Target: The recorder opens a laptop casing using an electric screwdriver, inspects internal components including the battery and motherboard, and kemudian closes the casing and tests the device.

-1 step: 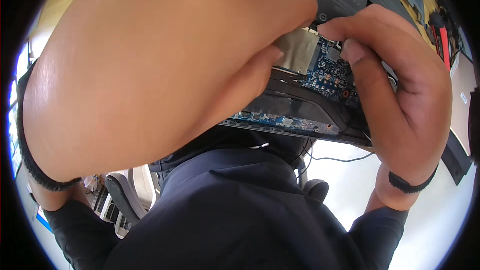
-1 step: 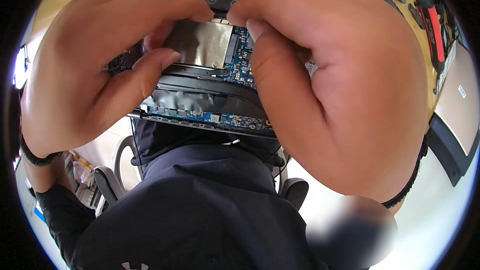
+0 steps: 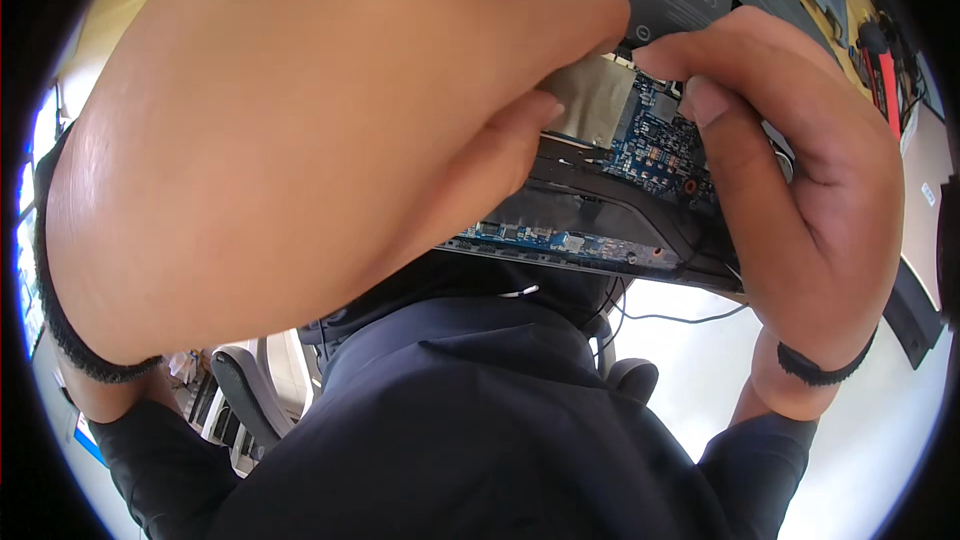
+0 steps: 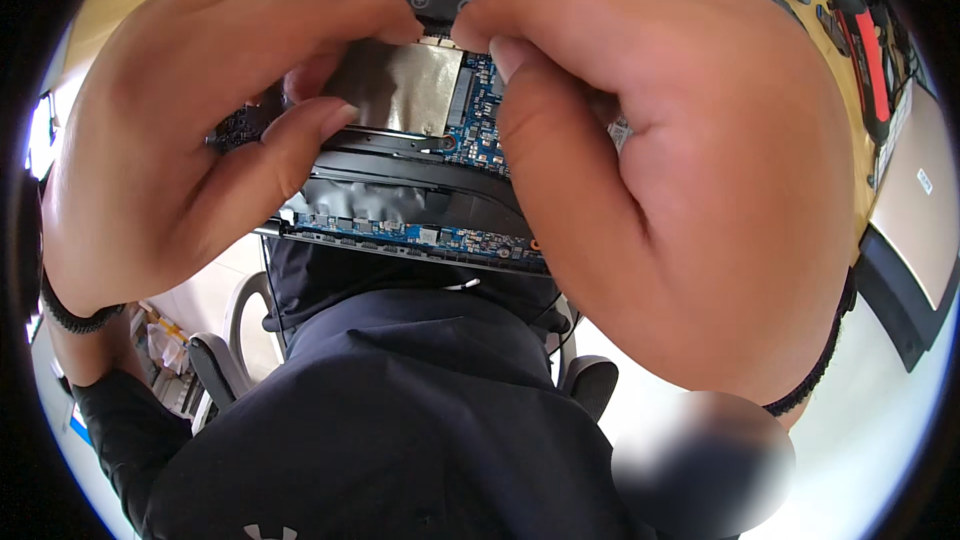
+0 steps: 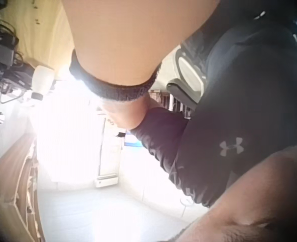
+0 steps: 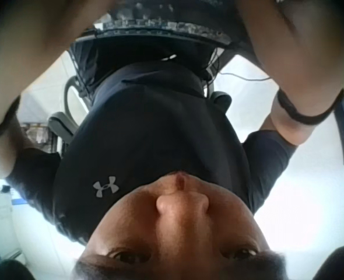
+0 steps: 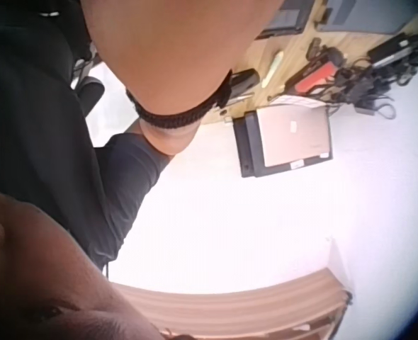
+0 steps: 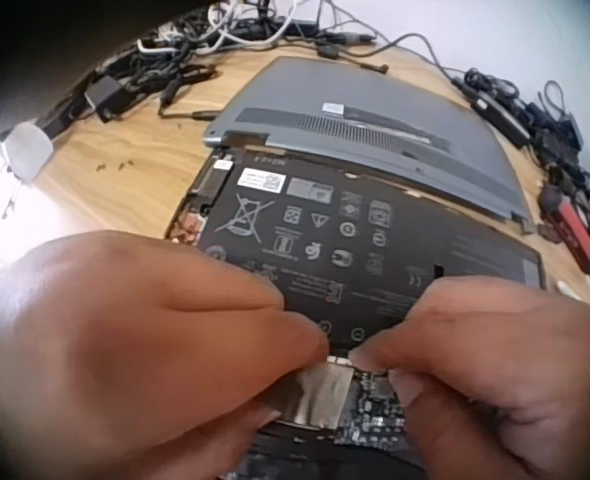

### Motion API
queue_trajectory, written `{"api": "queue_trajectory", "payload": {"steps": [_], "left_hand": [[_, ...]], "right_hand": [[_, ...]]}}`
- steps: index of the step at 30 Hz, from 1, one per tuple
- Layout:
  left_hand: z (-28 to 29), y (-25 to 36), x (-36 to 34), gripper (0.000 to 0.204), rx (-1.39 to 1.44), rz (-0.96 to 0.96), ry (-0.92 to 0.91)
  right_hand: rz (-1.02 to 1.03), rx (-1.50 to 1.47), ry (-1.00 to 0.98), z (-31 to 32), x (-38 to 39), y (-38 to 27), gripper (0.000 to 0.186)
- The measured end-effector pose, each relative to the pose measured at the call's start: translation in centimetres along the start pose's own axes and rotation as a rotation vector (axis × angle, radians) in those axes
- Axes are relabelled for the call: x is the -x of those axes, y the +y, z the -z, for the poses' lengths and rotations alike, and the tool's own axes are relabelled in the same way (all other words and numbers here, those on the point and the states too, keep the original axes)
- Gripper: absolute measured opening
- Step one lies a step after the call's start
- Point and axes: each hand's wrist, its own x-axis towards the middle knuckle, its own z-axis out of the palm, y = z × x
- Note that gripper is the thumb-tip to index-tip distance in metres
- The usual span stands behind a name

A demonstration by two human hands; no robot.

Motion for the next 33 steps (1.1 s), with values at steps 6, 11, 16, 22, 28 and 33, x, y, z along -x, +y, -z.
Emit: {"api": "queue_trajectory", "payload": {"steps": [6,11,16,22,28,33], "left_hand": [[0.9,-0.5,1.3,0.037,-0.005,-0.003,-0.023],[1.0,-0.9,1.4,0.037,-0.014,0.008,-0.035],[0.8,-1.6,0.8,0.036,-0.015,0.012,-0.045],[1.3,-1.3,1.3,0.036,-0.017,0.016,-0.06],[1.3,-0.8,1.2,0.035,-0.029,0.024,-0.072],[1.5,-0.8,1.2,0.035,-0.036,0.025,-0.08]], "right_hand": [[-0.032,-0.024,-0.067,0.3,-0.1,0.4,0.018],[0.061,-0.08,-0.022,0.0,0.0,-0.2,0.015],[0.094,-0.077,-0.031,0.1,-0.1,0.3,0.014],[0.091,-0.084,-0.026,0.0,0.1,0.6,0.015],[0.124,-0.093,-0.018,-0.2,0.0,0.7,0.015],[0.176,0.068,-0.055,0.3,-0.3,0.8,0.014]]}}
